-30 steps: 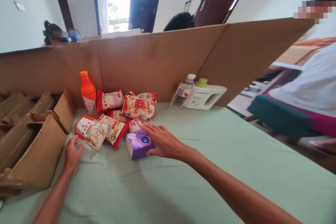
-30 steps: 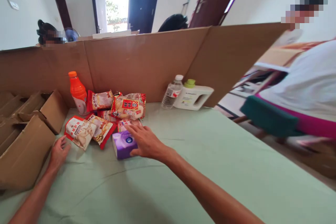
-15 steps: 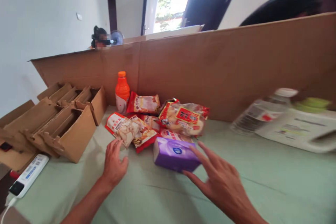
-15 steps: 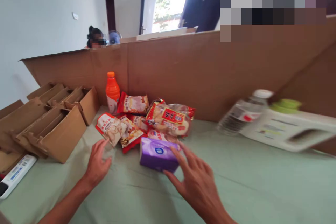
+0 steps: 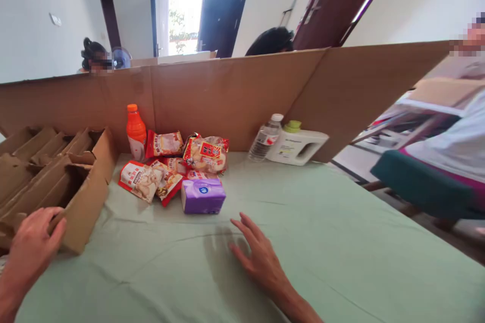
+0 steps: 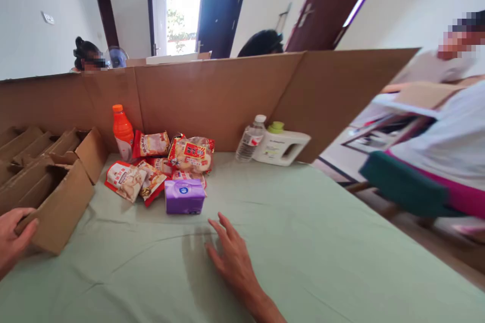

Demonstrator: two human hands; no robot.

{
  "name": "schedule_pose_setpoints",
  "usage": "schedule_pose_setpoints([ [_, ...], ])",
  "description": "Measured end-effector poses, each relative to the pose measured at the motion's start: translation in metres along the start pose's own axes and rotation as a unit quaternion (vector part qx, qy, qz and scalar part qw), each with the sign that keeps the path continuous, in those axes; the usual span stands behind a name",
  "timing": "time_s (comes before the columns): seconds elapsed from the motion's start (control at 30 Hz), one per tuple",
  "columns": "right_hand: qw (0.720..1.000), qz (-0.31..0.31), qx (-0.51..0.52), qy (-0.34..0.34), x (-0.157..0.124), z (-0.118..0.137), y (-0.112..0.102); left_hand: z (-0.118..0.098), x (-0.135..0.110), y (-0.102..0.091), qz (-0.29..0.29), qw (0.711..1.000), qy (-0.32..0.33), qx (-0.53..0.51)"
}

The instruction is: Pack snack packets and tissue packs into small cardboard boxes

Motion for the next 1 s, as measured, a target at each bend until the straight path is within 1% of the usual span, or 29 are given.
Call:
schedule_pose_setpoints([
  [0.03,1.000,-0.003,0.008,-0.003,-0.001,0.003,-0.004,-0.008,-0.006,-0.005,-0.003,0.999,0.034,0.006],
  [0.1,1.000,-0.018,0.023,-0.011,-0.004,0.009,-0.013,-0.034,-0.019,-0.017,0.008,0.994,0.111,-0.013],
  [0.17,0.998,-0.034,0.041,-0.019,-0.008,0.016,-0.022,-0.071,-0.029,-0.028,0.048,0.981,0.174,-0.069],
  [0.2,0.998,-0.036,0.054,-0.023,-0.010,0.021,-0.027,-0.090,-0.032,-0.030,0.078,0.973,0.195,-0.100],
  [0.23,0.996,-0.030,0.074,-0.026,-0.013,0.027,-0.030,-0.110,-0.034,-0.031,0.118,0.961,0.213,-0.131],
  [0.3,0.989,-0.001,0.146,-0.027,-0.021,0.041,-0.036,-0.143,-0.036,-0.030,0.163,0.943,0.230,-0.179],
  [0.37,0.968,0.025,0.248,-0.011,-0.030,0.053,-0.040,-0.162,-0.039,-0.029,0.173,0.941,0.224,-0.187],
  [0.43,0.942,0.034,0.333,0.014,-0.040,0.060,-0.040,-0.166,-0.045,-0.029,0.151,0.949,0.211,-0.177],
  [0.5,0.927,0.037,0.372,0.031,-0.049,0.062,-0.039,-0.158,-0.054,-0.028,0.112,0.960,0.175,-0.188],
  [0.57,0.921,0.044,0.385,0.037,-0.055,0.059,-0.037,-0.143,-0.066,-0.021,0.043,0.967,0.096,-0.233],
  [0.6,0.920,0.048,0.388,0.041,-0.056,0.058,-0.036,-0.136,-0.073,-0.013,0.008,0.963,0.041,-0.265],
  [0.63,0.918,0.049,0.390,0.047,-0.056,0.057,-0.035,-0.129,-0.080,-0.002,-0.017,0.953,-0.013,-0.302],
  [0.67,0.917,0.052,0.392,0.053,-0.055,0.056,-0.034,-0.124,-0.088,0.012,-0.030,0.937,-0.062,-0.342],
  [0.7,0.916,0.054,0.393,0.057,-0.054,0.057,-0.032,-0.121,-0.096,0.029,-0.022,0.918,-0.106,-0.382],
  [0.77,0.914,0.076,0.392,0.062,-0.051,0.060,-0.028,-0.119,-0.112,0.065,0.023,0.879,-0.168,-0.445],
  [0.8,0.914,0.091,0.390,0.065,-0.051,0.063,-0.025,-0.119,-0.119,0.082,0.046,0.866,-0.195,-0.458],
  [0.83,0.914,0.102,0.387,0.069,-0.053,0.065,-0.022,-0.121,-0.127,0.097,0.066,0.860,-0.218,-0.457],
  [0.9,0.914,0.105,0.382,0.086,-0.060,0.068,-0.016,-0.127,-0.138,0.120,0.104,0.859,-0.254,-0.432],
  [0.93,0.916,0.097,0.377,0.097,-0.066,0.068,-0.014,-0.131,-0.141,0.128,0.123,0.861,-0.265,-0.416],
  [1.0,0.922,0.071,0.361,0.120,-0.081,0.063,-0.012,-0.140,-0.143,0.136,0.158,0.861,-0.271,-0.401],
])
Point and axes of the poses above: each hand's wrist, its own x-axis towards the middle knuckle, its own y-axis out of the palm, z = x × y, the point moved 1 cm from there along x, towards the middle knuckle, and after that the axes turned 7 degrees about z, right-handed, at the moved point
